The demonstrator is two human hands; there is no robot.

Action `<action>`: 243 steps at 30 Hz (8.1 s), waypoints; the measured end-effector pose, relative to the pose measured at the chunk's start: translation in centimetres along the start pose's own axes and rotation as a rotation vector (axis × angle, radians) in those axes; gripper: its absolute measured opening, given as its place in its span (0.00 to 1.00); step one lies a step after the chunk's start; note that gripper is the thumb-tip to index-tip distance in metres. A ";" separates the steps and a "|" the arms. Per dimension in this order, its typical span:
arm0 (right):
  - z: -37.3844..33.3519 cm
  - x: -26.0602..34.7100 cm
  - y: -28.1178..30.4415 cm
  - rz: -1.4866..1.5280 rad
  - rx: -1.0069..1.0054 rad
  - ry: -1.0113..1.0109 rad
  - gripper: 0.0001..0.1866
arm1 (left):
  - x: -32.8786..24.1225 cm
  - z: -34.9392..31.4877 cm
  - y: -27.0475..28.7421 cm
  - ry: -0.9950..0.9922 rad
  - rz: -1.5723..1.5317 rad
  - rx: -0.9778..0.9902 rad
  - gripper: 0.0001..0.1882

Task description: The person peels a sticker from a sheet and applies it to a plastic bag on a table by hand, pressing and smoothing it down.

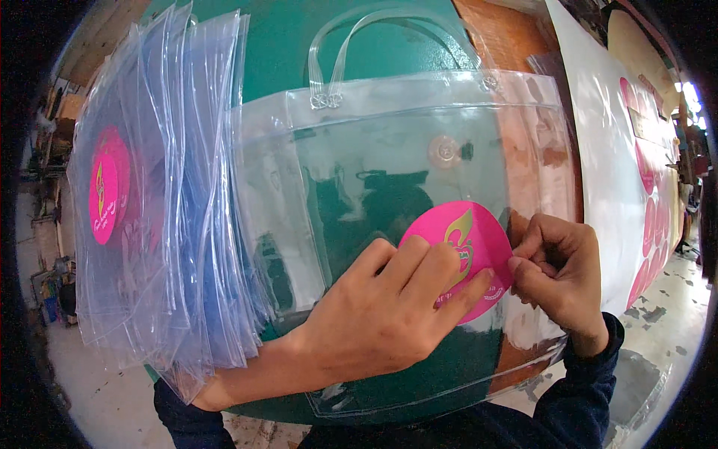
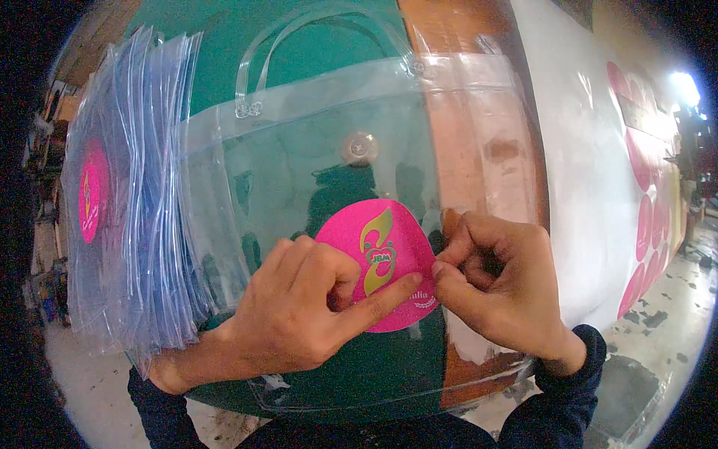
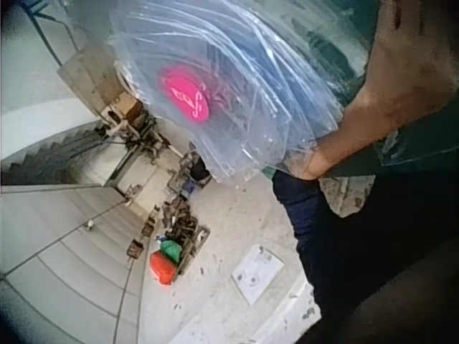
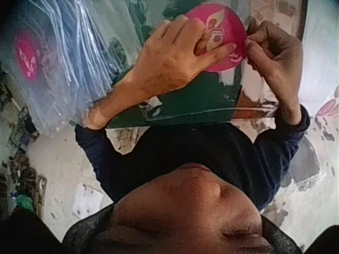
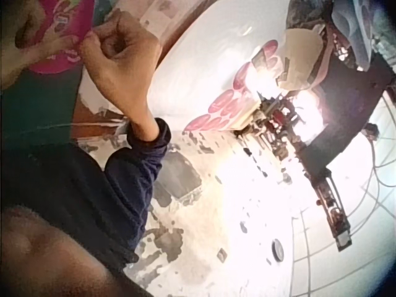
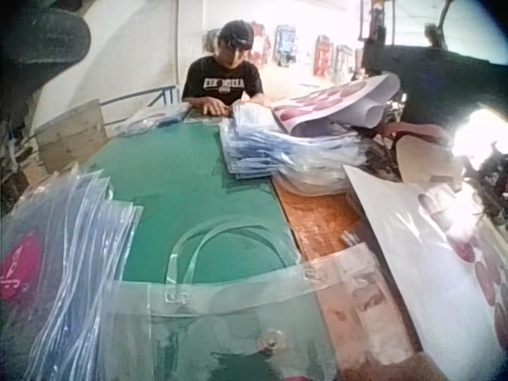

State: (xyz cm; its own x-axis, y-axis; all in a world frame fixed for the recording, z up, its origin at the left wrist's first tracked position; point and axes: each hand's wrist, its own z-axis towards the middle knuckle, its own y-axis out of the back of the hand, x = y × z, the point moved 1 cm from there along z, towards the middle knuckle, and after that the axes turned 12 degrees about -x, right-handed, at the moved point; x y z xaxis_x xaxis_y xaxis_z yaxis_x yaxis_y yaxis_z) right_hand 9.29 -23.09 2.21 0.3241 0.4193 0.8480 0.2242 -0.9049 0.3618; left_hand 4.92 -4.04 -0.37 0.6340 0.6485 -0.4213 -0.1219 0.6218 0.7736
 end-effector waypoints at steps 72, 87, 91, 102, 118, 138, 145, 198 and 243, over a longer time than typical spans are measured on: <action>1.2 1.1 1.7 -0.070 0.269 -0.009 0.08 | -0.4 2.0 0.8 0.205 0.231 0.222 0.36; 1.2 1.1 1.7 -0.081 0.265 -0.045 0.09 | 0.1 0.6 -0.3 -0.089 0.223 0.070 0.31; 1.0 1.2 1.8 -0.097 0.242 -0.056 0.09 | 0.1 0.4 -0.5 -0.027 0.165 0.031 0.31; 0.9 0.8 1.8 -0.078 0.229 -0.012 0.08 | -0.4 1.5 -0.2 0.067 0.273 0.115 0.38; 0.9 1.0 1.6 -0.083 0.204 -0.037 0.10 | -0.3 1.5 0.1 0.073 0.242 0.201 0.39; 1.2 0.6 1.9 0.078 0.151 -0.050 0.11 | -0.5 1.6 0.1 0.085 0.255 0.200 0.40; 2.4 -0.3 2.6 0.265 -0.126 0.196 0.13 | -0.4 1.6 0.0 0.077 0.248 0.208 0.40; 3.2 -0.4 0.9 0.325 -0.046 0.228 0.12 | -0.5 -0.7 0.5 -0.367 -0.057 0.021 0.22; 3.1 -0.3 0.7 0.157 -0.107 0.287 0.11 | -0.7 -0.5 -0.6 -0.281 -0.047 0.007 0.19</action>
State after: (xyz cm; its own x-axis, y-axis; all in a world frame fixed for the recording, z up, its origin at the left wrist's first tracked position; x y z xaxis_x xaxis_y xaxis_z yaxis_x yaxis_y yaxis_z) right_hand 12.21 -23.67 1.01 0.0718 0.2509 0.9653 0.0893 -0.9656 0.2443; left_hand 4.15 -4.66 -0.81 0.8256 0.4713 -0.3103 -0.0827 0.6450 0.7596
